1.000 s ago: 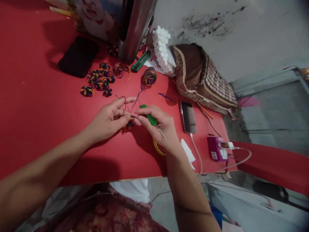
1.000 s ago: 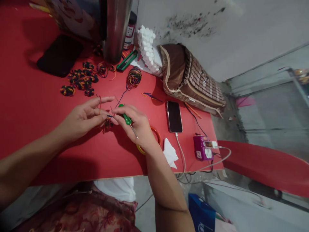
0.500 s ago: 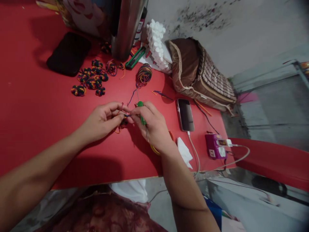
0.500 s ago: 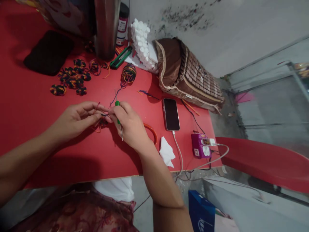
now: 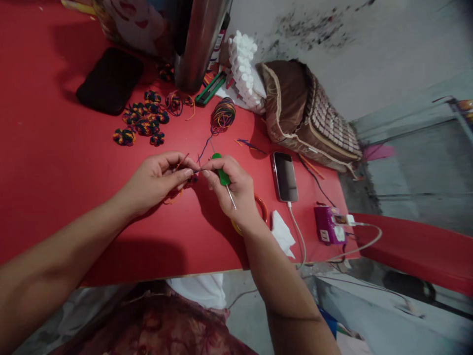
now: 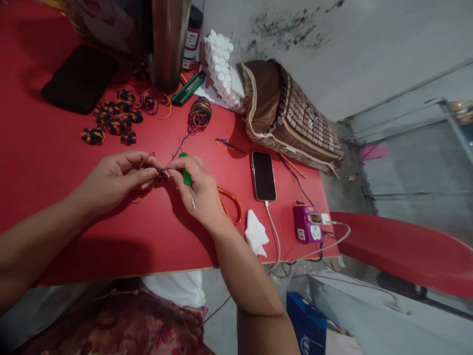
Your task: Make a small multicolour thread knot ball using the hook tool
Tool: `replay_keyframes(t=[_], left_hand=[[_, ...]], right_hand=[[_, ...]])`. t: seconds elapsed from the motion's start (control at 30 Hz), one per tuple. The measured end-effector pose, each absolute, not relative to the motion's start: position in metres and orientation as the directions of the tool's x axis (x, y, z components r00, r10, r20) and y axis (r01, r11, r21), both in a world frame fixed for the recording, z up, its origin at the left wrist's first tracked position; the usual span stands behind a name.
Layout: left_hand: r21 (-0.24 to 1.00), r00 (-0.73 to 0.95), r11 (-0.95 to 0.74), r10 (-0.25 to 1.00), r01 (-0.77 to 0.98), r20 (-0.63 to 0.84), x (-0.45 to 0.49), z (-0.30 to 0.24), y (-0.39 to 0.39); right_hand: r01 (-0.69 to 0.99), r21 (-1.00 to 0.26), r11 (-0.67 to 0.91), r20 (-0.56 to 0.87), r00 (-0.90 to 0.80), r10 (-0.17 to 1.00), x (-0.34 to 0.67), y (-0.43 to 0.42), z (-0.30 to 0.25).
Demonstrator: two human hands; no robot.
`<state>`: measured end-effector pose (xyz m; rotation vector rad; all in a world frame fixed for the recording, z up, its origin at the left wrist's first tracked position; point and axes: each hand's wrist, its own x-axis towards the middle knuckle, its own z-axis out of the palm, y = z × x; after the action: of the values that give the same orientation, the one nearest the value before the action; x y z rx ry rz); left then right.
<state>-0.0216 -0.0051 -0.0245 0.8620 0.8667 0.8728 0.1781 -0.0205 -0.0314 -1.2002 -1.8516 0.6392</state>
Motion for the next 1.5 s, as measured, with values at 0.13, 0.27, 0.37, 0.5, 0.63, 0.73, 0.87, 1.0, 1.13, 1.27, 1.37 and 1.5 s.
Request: replay_keyframes(t=[0.13, 0.27, 0.37, 0.5, 0.63, 0.73, 0.87, 1.0, 1.13, 1.27, 1.37, 1.5], left_hand=[[0.868, 0.394, 0.423, 0.867, -0.259, -0.304, -0.023, -0.028, -0.005], [0.845, 0.421, 0.454, 0.85, -0.281, -0.317, -0.023, -0.03, -0.004], [0.84, 0.43, 0.459, 0.846, -0.288, -0.315, -0.024, -0.029, -0.003], [0.832, 0.433, 0.47, 0.842, -0.295, -0.322, -0.023, -0.027, -0.002], [0.84, 0.432, 0.464, 0.843, -0.282, -0.321, -0.021, -0.025, -0.003], [0.838, 0.422, 0.474, 0.841, -0.271, -0.339, -0.019, -0.023, -0.004], [0.843, 0.426, 0.478, 0.835, -0.248, -0.348, -0.018, -0.022, -0.006], [0.853, 0.434, 0.462, 0.838, -0.243, -0.331, -0.018, -0.025, -0.007], [0.822, 0.438, 0.492, 0.831, -0.288, -0.345, -0.02, -0.027, -0.009], [0.768, 0.417, 0.532, 0.827, -0.357, -0.378, -0.02, -0.025, -0.011], [0.764, 0.42, 0.541, 0.821, -0.352, -0.387, -0.02, -0.024, -0.009], [0.772, 0.414, 0.513, 0.838, -0.375, -0.355, -0.02, -0.025, -0.007]], right_hand=[[0.541, -0.687, 0.485, 0.441, -0.221, 0.87, 0.179, -0.019, -0.031], [0.537, -0.662, 0.522, 0.464, -0.254, 0.849, 0.177, -0.017, -0.031], [0.511, -0.64, 0.573, 0.508, -0.278, 0.815, 0.174, -0.018, -0.03], [0.521, -0.609, 0.599, 0.524, -0.302, 0.796, 0.168, -0.02, -0.027], [0.586, -0.558, 0.588, 0.546, -0.275, 0.792, 0.165, -0.023, -0.028], [0.641, -0.499, 0.584, 0.57, -0.265, 0.778, 0.164, -0.024, -0.03], [0.666, -0.461, 0.587, 0.589, -0.265, 0.764, 0.162, -0.026, -0.032], [0.666, -0.481, 0.57, 0.573, -0.254, 0.779, 0.161, -0.026, -0.032], [0.557, -0.664, 0.499, 0.47, -0.208, 0.858, 0.163, -0.023, -0.031], [0.44, -0.837, 0.326, 0.308, -0.115, 0.944, 0.165, -0.022, -0.027], [0.35, -0.907, 0.234, 0.231, -0.051, 0.972, 0.163, -0.024, -0.022], [0.132, -0.989, 0.061, 0.055, -0.05, 0.997, 0.16, -0.027, -0.017]])
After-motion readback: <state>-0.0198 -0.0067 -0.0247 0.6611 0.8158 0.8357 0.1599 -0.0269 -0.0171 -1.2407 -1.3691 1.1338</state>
